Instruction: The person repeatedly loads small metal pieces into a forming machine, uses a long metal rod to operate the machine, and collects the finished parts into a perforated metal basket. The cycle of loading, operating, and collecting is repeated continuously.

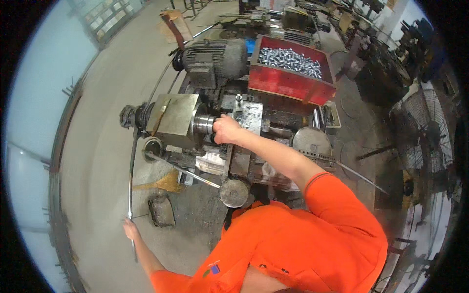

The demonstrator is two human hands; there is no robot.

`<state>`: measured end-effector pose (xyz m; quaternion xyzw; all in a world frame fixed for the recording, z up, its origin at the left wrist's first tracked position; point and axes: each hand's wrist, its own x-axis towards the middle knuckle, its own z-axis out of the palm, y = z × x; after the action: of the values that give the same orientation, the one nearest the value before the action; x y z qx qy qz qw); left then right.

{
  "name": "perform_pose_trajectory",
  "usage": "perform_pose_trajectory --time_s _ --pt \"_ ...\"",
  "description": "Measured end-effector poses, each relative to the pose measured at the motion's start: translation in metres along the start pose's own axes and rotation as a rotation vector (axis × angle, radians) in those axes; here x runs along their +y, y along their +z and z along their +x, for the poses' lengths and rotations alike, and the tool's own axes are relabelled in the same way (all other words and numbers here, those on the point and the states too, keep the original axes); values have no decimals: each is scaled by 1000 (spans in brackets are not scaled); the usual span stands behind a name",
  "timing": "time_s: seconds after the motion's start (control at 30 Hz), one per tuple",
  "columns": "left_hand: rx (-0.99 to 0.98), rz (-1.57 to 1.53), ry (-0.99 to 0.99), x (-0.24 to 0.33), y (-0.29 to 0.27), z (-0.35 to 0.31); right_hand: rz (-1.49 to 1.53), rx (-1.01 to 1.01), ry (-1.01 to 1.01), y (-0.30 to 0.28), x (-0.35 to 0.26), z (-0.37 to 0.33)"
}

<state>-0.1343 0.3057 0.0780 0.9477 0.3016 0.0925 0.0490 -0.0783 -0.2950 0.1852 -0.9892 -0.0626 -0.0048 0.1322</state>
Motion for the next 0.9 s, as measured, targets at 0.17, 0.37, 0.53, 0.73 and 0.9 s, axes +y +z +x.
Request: perform_pose_trajectory --time_s 0.17,0.37,0.53,0.73,0.9 --pt "85 41 -68 54 -9 -102 -32 118 -1 10 15 -6" --pt "-339 -316 -2 2 -15 -85 -18 42 336 -93 32 -56" --pt "-115 10 554 136 -86 -95 -168 561 514 -147 142 -123" --pt "-686 -685 899 308 -79 -137 126 592 263 -115 92 -211" --pt "-462 60 1417 340 10 -210 448 435 663 74 44 -346"
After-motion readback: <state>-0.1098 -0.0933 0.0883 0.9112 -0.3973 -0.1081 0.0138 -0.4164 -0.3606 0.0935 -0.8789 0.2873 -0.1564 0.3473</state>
